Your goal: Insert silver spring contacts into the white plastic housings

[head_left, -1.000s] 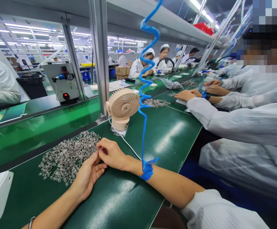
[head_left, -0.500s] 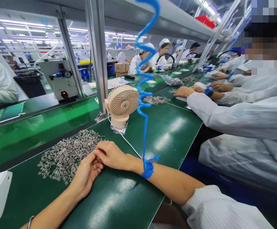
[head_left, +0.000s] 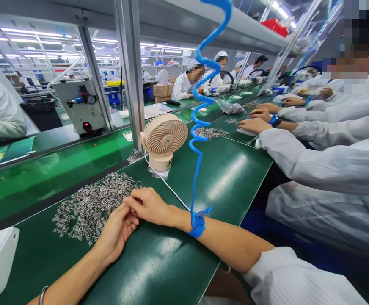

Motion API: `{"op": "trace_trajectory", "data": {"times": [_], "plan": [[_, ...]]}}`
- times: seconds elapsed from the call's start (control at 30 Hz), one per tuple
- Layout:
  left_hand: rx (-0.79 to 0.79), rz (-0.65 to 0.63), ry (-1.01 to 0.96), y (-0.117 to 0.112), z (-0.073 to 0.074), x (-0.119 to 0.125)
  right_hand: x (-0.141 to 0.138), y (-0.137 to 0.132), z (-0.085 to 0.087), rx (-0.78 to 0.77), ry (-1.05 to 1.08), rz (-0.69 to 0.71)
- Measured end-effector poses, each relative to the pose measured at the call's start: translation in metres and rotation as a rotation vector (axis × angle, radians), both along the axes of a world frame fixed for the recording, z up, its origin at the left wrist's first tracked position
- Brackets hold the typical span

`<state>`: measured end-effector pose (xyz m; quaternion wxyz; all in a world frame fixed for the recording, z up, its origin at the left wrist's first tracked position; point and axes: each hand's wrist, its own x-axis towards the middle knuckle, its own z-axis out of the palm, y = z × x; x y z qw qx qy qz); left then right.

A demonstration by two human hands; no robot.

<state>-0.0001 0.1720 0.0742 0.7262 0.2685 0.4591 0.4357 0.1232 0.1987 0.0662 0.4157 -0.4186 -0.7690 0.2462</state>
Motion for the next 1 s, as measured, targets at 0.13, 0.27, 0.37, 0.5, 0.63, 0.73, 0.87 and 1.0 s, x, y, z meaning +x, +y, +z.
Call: {"op": "trace_trajectory", "data": {"times": [0.13, 0.27, 0.37, 0.5, 0.63, 0.73, 0.87, 1.0], "plan": [[-0.017, 0.002, 0.001, 0.0008, 0.0012, 0.0003, -0.0005, 0.0003, -0.0008, -0.014, 0.055, 0.050], [-0.036, 0.000, -0.002, 0.0020, 0.0020, 0.0002, -0.0009, 0.0001, -0.0014, -0.041, 0.073, 0.048], [-0.065, 0.012, 0.001, 0.0033, 0.0015, -0.0003, -0.0008, 0.0004, -0.0028, -0.035, 0.096, 0.049], [-0.077, 0.024, 0.004, 0.0043, 0.0006, -0.0006, -0.0002, 0.0008, -0.0040, -0.003, 0.107, 0.069], [-0.066, 0.033, 0.000, 0.0032, -0.0006, -0.0006, -0.0002, 0.0000, -0.0029, 0.020, 0.109, 0.045], [-0.055, 0.040, -0.004, 0.0026, -0.0020, -0.0008, -0.0015, -0.0009, -0.0026, 0.022, 0.104, 0.024], [-0.042, 0.055, -0.007, 0.0028, -0.0037, -0.0009, -0.0035, -0.0011, -0.0037, 0.023, 0.088, 0.021], [-0.036, 0.056, -0.002, 0.0022, -0.0024, 0.0000, -0.0035, -0.0008, -0.0044, 0.019, 0.051, 0.035]]}}
